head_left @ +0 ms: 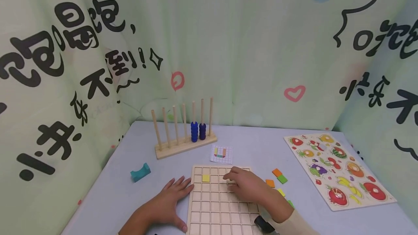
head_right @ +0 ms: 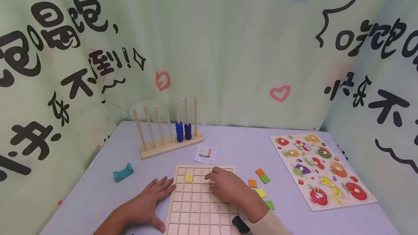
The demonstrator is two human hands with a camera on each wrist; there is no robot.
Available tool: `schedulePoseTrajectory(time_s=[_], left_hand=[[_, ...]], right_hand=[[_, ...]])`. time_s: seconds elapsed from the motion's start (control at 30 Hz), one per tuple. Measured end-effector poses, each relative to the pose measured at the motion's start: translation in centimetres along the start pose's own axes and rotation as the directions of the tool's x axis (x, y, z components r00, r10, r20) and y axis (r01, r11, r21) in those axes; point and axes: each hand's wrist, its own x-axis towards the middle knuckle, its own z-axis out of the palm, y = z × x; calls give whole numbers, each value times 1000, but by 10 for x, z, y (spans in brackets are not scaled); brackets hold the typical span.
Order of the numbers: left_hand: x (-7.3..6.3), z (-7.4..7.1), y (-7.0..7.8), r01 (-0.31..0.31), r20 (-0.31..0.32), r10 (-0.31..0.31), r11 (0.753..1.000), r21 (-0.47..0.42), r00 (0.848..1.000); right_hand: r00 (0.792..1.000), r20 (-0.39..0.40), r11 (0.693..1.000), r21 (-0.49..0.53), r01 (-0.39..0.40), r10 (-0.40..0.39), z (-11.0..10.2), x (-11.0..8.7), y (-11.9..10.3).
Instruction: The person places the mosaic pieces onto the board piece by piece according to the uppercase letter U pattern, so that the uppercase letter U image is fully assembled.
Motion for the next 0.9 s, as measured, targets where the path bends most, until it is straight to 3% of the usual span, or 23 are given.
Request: schedulePoseTrajectory(time_s=[0.5,0.9], left_hand=[[-3,-1,0,-21,-3,21,1000,0,1000],[-2,-2,1,-24,-17,24,1000,4,1000]], right_hand=[[988,-66,990,13,-139,139,-7,-46,35],[972,-39,973,2,-231,231,-17,-75,61]])
